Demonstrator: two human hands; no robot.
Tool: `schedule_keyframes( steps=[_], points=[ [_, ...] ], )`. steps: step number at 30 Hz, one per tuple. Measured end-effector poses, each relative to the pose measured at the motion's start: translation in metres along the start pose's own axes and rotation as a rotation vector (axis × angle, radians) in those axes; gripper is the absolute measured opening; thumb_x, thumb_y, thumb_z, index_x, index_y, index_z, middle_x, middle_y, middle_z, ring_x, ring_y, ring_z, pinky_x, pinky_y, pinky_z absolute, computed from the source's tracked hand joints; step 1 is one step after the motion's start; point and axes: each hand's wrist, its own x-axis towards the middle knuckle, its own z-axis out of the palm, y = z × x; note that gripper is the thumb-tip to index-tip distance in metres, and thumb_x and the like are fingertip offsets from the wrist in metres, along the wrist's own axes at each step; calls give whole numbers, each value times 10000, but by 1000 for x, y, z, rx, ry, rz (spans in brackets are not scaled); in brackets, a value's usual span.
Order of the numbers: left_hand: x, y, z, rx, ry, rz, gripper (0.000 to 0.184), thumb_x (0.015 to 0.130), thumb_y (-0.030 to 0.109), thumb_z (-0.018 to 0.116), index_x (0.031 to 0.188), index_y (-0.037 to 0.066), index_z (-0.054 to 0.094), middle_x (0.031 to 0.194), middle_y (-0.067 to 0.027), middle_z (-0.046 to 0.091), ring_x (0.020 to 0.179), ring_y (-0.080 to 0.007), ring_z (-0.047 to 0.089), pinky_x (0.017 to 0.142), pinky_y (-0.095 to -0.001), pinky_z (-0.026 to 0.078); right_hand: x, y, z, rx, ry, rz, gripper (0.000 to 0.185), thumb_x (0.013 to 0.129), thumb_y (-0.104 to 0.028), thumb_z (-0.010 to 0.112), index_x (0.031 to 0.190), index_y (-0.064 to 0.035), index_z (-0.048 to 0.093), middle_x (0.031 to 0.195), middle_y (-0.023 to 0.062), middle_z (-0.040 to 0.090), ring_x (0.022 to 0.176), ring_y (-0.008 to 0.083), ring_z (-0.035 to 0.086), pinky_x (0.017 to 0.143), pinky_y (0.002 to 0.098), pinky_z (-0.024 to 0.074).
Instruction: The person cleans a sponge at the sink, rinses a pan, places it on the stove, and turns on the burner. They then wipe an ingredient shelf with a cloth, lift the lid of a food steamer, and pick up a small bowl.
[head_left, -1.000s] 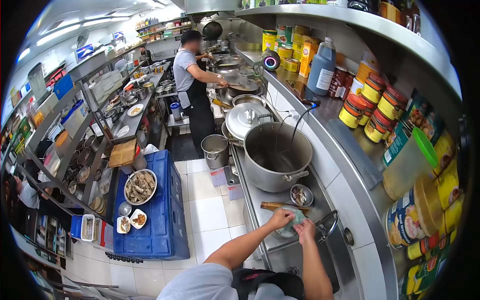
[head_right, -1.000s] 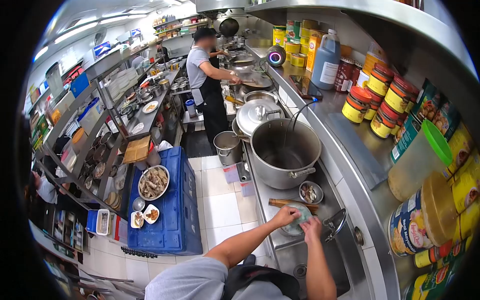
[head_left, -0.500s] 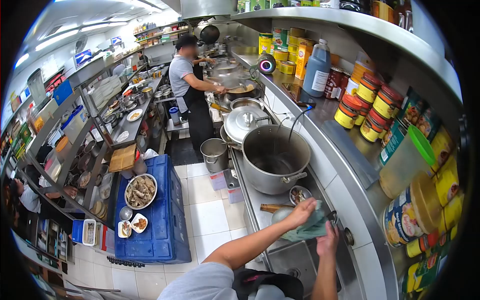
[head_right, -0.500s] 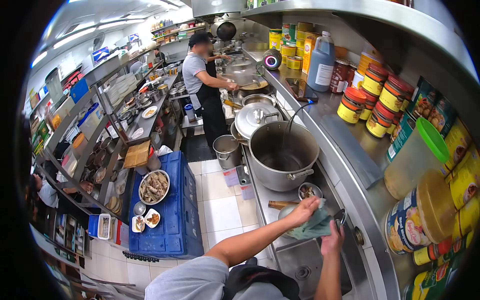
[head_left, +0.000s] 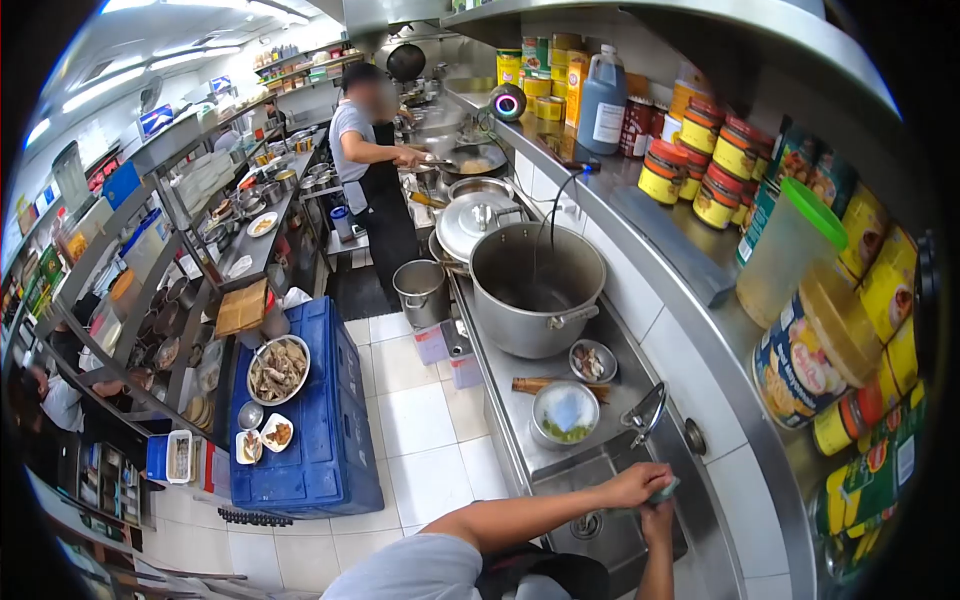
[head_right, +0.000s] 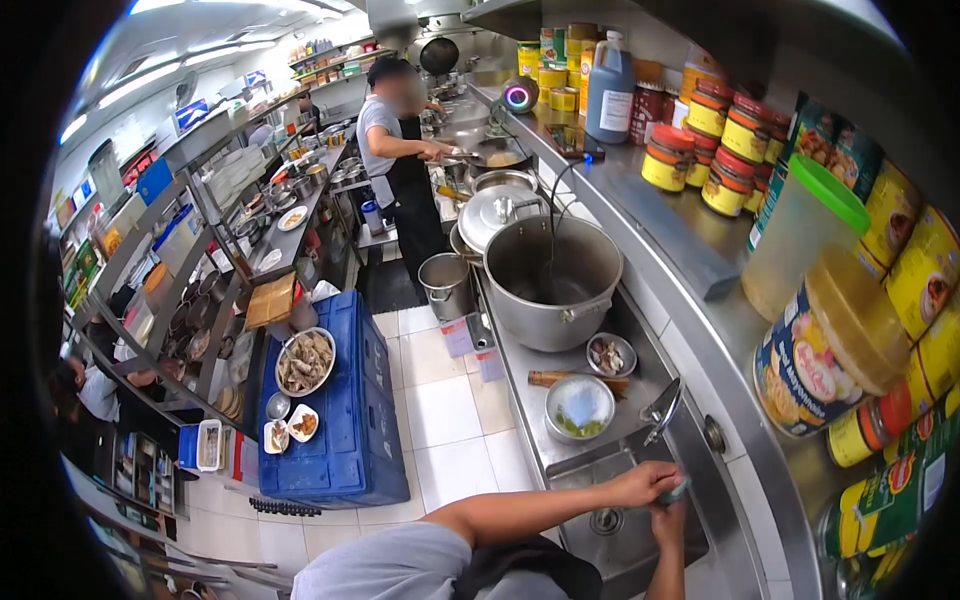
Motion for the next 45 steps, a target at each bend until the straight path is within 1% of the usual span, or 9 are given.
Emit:
schedule_keyframes(
  steps=[8, 10, 14, 18, 19, 28, 38, 41, 45],
  points=[
    [-63, -121, 15, -5, 166, -117, 272, 947, 264, 508, 926, 9, 598, 810, -160, 609, 743, -280, 578, 708, -384, 454, -38, 138, -24, -439, -149, 429, 236, 831, -177, 708, 975, -4, 637, 890, 20, 637, 819, 108, 570, 746, 288, 453],
    [-76, -173, 18, -153, 393, -491, 305, 948, 291, 513, 903, 9, 620, 755, -132, 620, 690, -219, 567, 674, -376, 458, -44, 131, -2, 308, 80, 413, 208, 832, -188, 727, 737, -28, 634, 733, -23, 571, 678, 61, 477, 554, 261, 358],
    [-78, -190, 73, -220, 709, -538, 398, 929, 385, 518, 816, 29, 655, 650, -129, 588, 632, -218, 560, 631, -384, 463, -11, 108, 28, 789, 293, 623, 308, 916, -324, 605, 975, -22, 626, 904, 87, 638, 811, 211, 613, 758, 342, 503],
    [-79, -186, 106, 174, 437, -486, 337, 888, 336, 547, 805, 30, 658, 795, -214, 638, 745, -391, 621, 718, -453, 494, 3, 225, 16, 1277, 88, 723, 396, 954, -437, 425, 1002, -92, 613, 972, 100, 645, 908, 278, 638, 841, 445, 510],
    [-91, -241, 102, 217, 443, -568, 293, 862, 306, 551, 796, 42, 659, 816, -197, 649, 740, -375, 620, 723, -433, 497, 5, 212, 29, 769, 208, 980, 402, 947, -447, 381, 1005, -128, 618, 981, 79, 651, 929, 276, 638, 823, 457, 515],
    [-89, -239, 75, 94, 467, -705, 217, 831, 245, 557, 809, 53, 654, 783, -192, 643, 771, -406, 604, 732, -457, 485, 29, 174, 66, 760, 45, 1129, 316, 928, -374, 431, 1007, -138, 626, 960, 47, 659, 846, 238, 651, 759, 408, 535],
    [-113, -226, 41, 54, 100, -477, 539, 936, 498, 494, 799, -4, 635, 775, -191, 635, 765, -297, 624, 741, -403, 482, 13, 182, 23, 573, 54, 779, 472, 895, -482, 594, 1114, -64, 577, 985, 52, 608, 889, 177, 591, 784, 338, 480],
    [-95, -204, 20, -40, -120, -427, 495, 947, 454, 505, 795, 0, 631, 781, -148, 632, 729, -233, 585, 714, -364, 484, -10, 169, 4, -208, -174, 474, 391, 891, -397, 638, 893, -7, 665, 803, -4, 610, 769, 102, 539, 674, 281, 438],
    [-85, -233, 23, -246, 635, -509, 246, 893, 236, 576, 794, 22, 647, 773, -124, 646, 717, -190, 603, 686, -323, 490, 0, 200, -1, 359, 22, 408, 346, 930, -381, 588, 976, -42, 644, 910, 37, 629, 800, 140, 584, 770, 296, 476]
  ],
)
